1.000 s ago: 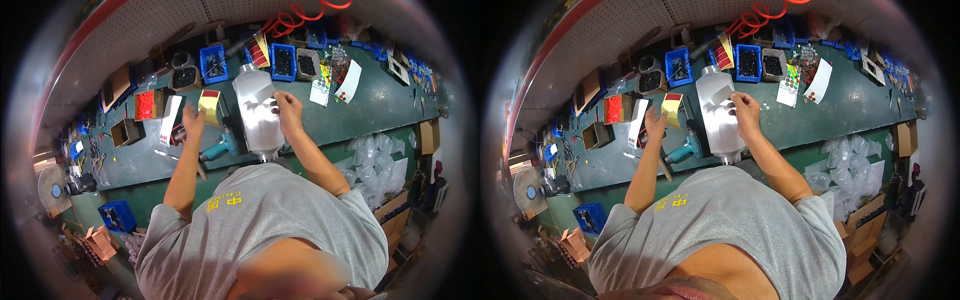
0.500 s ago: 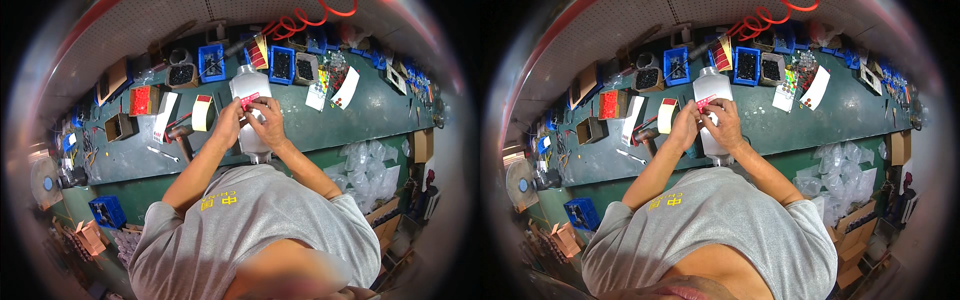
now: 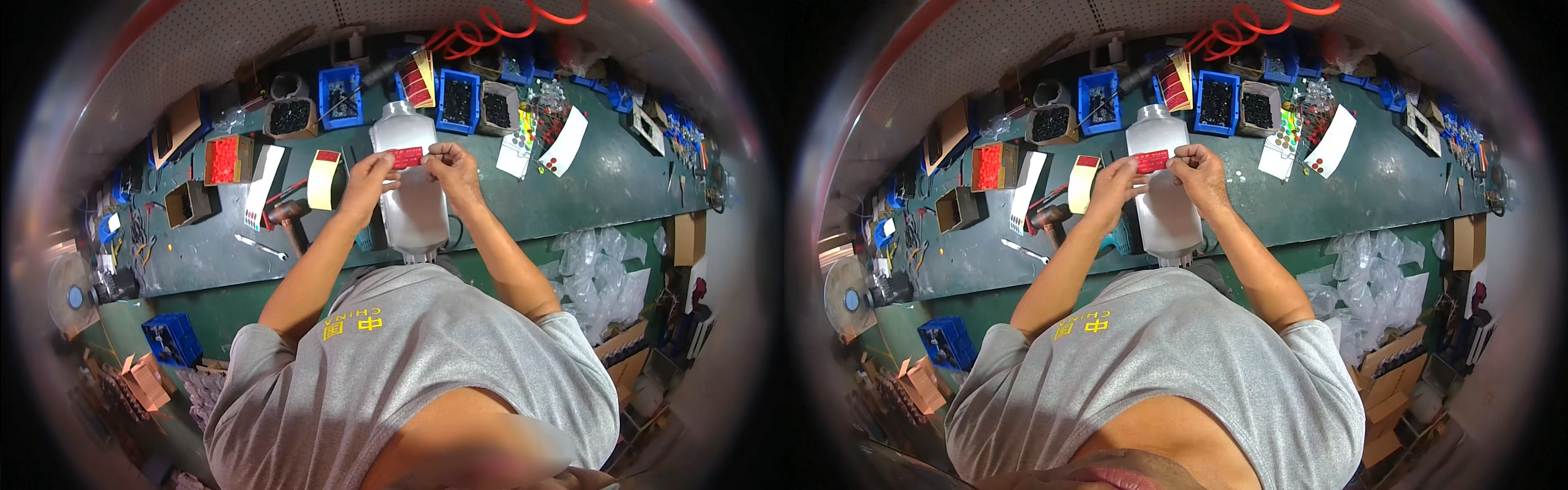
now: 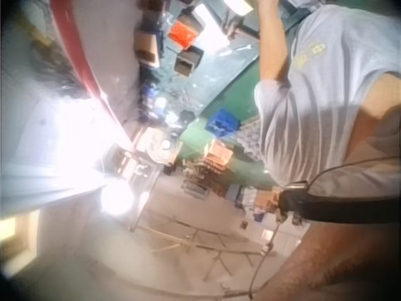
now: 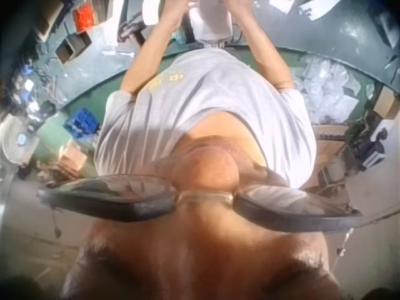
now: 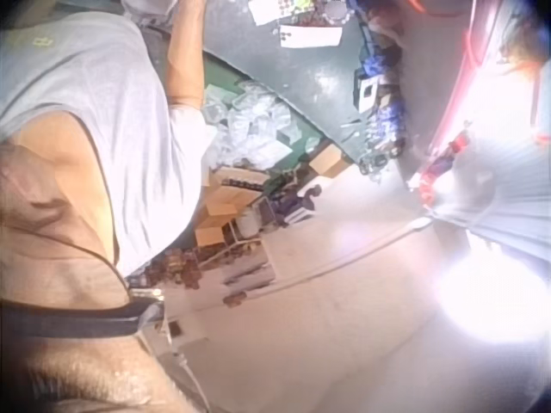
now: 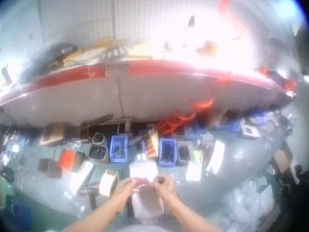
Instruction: The person assembles a small electronic device on a cluttered workbench. They connect wires to a black component, attach a silver metal casing, and use a cordless drill to secure screws. Finally, they apply a red label and a small circular sticker to the casing.
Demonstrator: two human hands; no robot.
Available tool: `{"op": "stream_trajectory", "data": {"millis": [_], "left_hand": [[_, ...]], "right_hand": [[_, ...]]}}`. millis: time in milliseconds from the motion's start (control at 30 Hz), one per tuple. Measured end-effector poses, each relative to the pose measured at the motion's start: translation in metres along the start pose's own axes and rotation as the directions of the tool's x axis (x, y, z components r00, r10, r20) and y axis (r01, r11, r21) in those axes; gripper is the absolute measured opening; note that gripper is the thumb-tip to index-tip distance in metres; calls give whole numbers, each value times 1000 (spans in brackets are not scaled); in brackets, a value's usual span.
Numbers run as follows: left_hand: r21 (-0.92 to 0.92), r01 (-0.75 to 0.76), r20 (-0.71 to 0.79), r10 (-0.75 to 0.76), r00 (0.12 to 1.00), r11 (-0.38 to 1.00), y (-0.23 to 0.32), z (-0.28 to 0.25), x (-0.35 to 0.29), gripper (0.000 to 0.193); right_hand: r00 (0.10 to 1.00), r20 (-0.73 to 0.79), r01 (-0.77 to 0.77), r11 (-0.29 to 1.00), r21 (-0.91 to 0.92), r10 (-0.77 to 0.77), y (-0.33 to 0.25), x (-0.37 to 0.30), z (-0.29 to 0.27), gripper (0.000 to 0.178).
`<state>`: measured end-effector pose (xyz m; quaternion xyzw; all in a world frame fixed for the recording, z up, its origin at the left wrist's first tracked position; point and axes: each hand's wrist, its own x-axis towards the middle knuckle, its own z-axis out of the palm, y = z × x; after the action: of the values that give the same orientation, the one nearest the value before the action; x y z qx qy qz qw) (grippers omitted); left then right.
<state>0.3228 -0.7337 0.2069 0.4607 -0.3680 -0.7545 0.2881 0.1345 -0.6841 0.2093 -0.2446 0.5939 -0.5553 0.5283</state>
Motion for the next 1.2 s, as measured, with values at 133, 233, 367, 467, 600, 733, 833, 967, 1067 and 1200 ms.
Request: {"op": "stream_trajectory", "data": {"millis": [133, 233, 367, 467, 600, 733, 833, 967, 1067, 1200], "left_hand": [[124, -38, -113, 52, 992, 992, -4, -2, 7, 23], [188, -44, -157, 74, 985, 981, -8, -4, 15, 21], [209, -53, -169, 89, 982, 977, -8, -3, 27, 23], [276, -75, -166, 124, 978, 958, -11, -5, 39, 18], [612, -189, -226, 400, 888, 768, -23, -7, 66, 28], [713, -121, -259, 420, 870, 690, -15, 0, 77, 28], [732, -76, -271, 391, 879, 677, -9, 4, 80, 29], [758, -20, -285, 357, 890, 652, -7, 6, 85, 30], [773, 8, -290, 343, 894, 635, -6, 7, 87, 30], [786, 22, -282, 328, 902, 618, -3, 8, 86, 30]], "right_hand": [[999, -42, 20, 999, 26, -19, 2, 8, 0, 23], [999, -44, 9, 1000, 3, -9, 3, 13, 1, 23], [999, -32, -2, 1000, 28, 3, 8, 24, -2, 23], [998, -56, 36, 999, -17, -37, 10, 33, -1, 22], [977, -106, 165, 969, -184, -187, 20, 54, 4, 20], [966, -146, 181, 960, -214, -214, 32, 74, 7, 21], [946, -168, 213, 923, -320, -277, 41, 86, 6, 21], [922, -230, 222, 911, -347, -312, 42, 89, 10, 20], [910, -243, 228, 896, -381, -335, 41, 90, 10, 21], [913, -245, 217, 899, -381, -325, 44, 93, 8, 22]]}}
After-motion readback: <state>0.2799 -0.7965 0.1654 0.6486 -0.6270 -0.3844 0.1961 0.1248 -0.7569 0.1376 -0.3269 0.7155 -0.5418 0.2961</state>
